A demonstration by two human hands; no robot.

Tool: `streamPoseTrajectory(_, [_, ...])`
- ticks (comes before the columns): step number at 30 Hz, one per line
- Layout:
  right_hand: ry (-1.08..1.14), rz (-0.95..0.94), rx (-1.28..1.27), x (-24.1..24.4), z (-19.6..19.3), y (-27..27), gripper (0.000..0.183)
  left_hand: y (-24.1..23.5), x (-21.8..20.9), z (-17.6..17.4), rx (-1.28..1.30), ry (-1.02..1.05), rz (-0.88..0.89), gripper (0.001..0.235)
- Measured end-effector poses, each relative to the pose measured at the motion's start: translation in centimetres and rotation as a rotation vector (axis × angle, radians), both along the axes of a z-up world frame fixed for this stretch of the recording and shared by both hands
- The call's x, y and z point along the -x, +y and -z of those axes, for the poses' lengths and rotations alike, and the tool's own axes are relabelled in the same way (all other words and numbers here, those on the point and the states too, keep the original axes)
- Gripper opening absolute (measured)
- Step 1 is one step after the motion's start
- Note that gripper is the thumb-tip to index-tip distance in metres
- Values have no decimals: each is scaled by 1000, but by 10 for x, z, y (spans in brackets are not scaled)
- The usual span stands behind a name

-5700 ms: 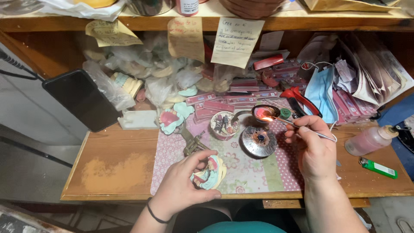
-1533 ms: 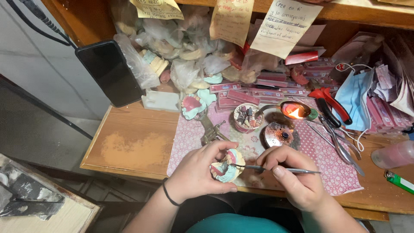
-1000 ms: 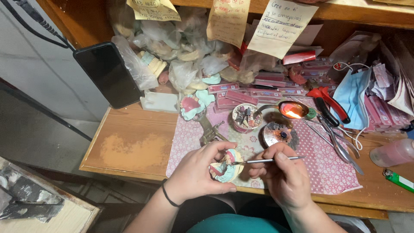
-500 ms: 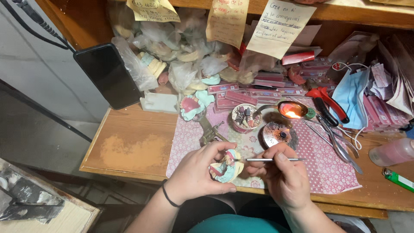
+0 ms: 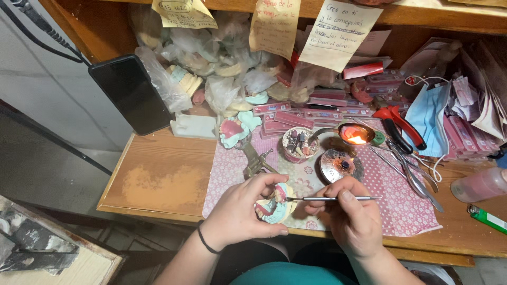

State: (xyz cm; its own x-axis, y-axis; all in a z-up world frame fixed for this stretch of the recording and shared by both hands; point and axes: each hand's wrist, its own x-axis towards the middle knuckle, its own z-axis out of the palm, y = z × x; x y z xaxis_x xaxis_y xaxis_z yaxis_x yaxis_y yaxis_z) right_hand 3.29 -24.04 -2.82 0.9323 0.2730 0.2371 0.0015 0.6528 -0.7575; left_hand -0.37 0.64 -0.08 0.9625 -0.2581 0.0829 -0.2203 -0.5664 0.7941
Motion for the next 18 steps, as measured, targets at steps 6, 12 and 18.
streamPoseTrajectory(6, [-49, 36, 70, 3, -3, -3, 23, 0, -1, 7, -4, -65, 9, 89])
streamPoseTrajectory(12, [-127, 90, 140, 0, -6, -2, 21, 0, 0, 0, -15, 12, -5, 89])
streamPoseTrajectory(18, [-87, 94, 135, 0, -1, -4, 22, 0, -1, 4, -8, -31, -5, 91])
